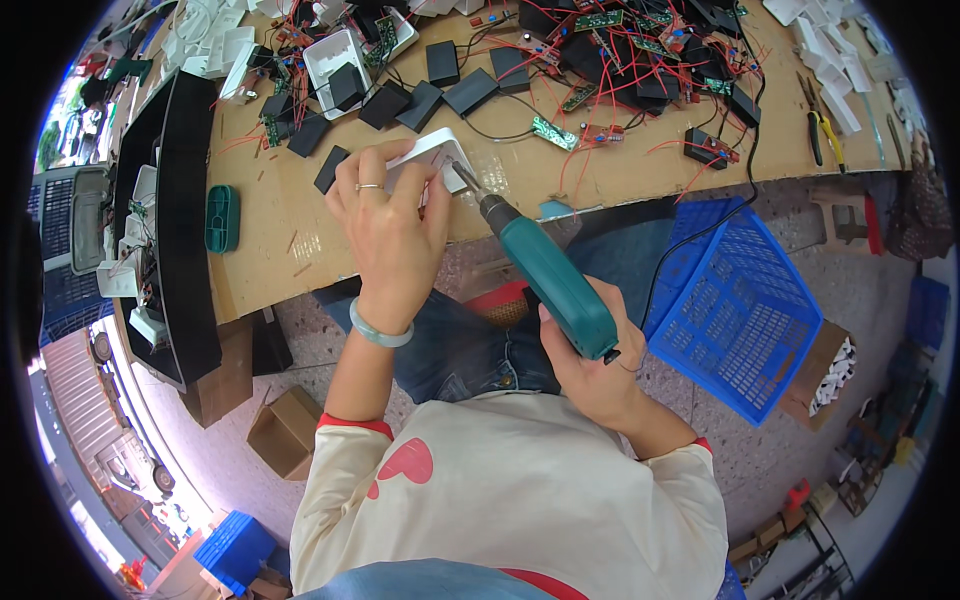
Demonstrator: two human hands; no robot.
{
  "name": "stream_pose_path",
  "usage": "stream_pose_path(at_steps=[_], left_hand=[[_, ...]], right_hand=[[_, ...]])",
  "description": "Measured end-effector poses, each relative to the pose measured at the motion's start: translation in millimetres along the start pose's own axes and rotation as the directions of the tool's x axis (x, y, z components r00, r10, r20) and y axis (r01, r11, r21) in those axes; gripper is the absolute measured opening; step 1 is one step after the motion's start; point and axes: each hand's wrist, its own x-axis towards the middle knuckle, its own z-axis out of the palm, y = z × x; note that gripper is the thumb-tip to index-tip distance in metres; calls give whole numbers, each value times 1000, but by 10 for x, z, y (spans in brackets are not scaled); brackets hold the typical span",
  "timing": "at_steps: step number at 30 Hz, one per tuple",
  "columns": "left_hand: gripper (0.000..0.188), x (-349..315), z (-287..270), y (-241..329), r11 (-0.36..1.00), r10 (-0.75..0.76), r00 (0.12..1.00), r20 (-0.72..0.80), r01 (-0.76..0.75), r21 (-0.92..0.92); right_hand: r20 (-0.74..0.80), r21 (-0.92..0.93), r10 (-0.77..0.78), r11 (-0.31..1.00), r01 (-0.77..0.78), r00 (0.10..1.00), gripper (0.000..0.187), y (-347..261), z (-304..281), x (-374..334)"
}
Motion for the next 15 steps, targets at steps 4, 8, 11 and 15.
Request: stream_pose_path(at_steps=[4, 8, 11, 15], left_hand=[[10, 10, -1, 18, 999, -20, 1000, 7, 20, 35], [9, 19, -15, 17, 999, -25, 1000, 11, 25, 23], [9, 12, 2, 18, 999, -23, 1000, -1, 23, 40], [10, 5, 10, 17, 999, -13, 1000, 0, 13, 39]], right_hand=[[20, 45, 60, 997, -60, 998, 30, 7, 36, 26], [32, 18, 59, 998, -60, 998, 29, 17, 43, 46], [31, -5, -6, 1000, 6, 1000, 30, 47, 45, 51], [33, 22, 16, 1000, -17, 999, 30, 55, 42, 41]])
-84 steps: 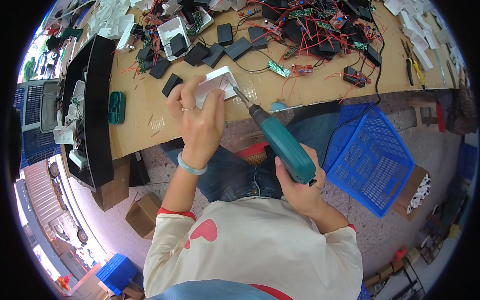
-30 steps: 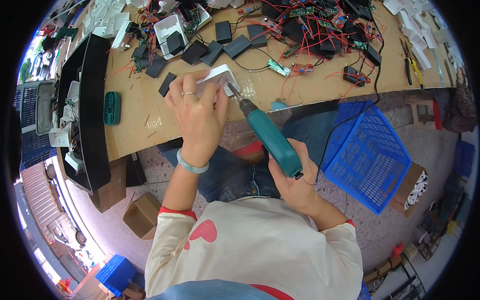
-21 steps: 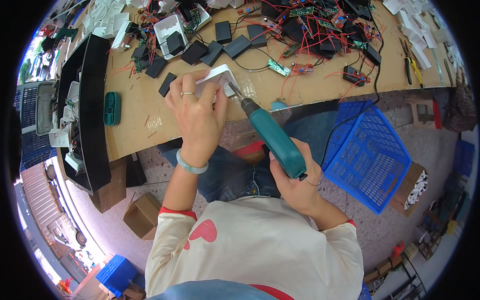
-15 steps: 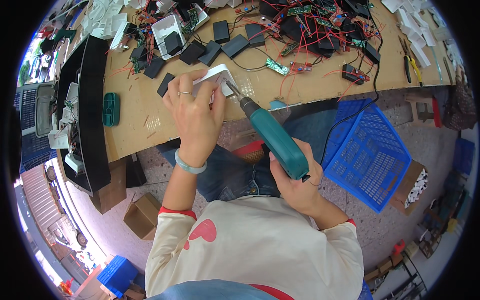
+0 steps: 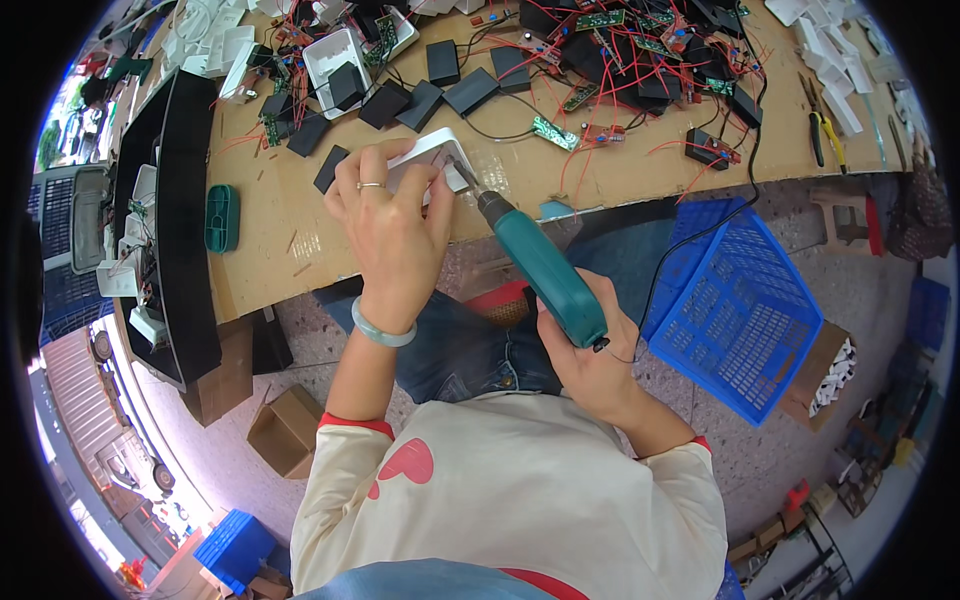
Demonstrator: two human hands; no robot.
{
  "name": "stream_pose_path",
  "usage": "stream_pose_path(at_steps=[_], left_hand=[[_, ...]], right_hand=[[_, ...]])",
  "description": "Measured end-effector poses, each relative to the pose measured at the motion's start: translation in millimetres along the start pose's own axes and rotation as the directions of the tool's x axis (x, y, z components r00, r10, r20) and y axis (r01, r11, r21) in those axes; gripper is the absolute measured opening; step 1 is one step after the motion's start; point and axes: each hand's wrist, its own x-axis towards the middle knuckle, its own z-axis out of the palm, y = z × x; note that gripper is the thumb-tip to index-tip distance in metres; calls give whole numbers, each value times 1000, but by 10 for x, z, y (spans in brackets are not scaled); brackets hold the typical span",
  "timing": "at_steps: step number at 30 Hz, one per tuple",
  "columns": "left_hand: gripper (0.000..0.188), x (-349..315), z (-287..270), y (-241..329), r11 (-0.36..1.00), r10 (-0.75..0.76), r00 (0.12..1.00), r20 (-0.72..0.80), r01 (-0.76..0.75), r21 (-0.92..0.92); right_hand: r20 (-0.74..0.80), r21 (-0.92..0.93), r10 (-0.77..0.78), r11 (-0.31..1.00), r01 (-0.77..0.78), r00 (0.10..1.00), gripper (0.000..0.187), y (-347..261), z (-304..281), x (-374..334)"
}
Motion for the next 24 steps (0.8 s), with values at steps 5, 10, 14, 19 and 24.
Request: stream_pose_path(at_steps=[5, 10, 14, 19, 24], left_hand=[[12, 1, -5, 3, 1000, 8, 1000, 8, -8, -18], [9, -15, -6, -6, 1000, -15, 1000, -11, 15, -25], [13, -23, -15, -23, 999, 8, 1000, 4, -8, -53], [13, -17, -11, -4, 999, -8, 1000, 15, 9, -35], [10, -14, 6, -13, 1000, -15, 1000, -23, 15, -13]], right_hand=[[-19, 49, 27, 998, -26, 999, 29, -21, 5, -10], [-17, 12, -12, 1000, 12, 1000, 30, -25, 7, 10], [-17, 4, -37, 999, 37, 999, 30, -21, 12, 11], [-29, 19, -17, 1000, 17, 999, 29, -23, 23, 11], [-12, -4, -13, 1000, 13, 1000, 30, -16, 4, 0]])
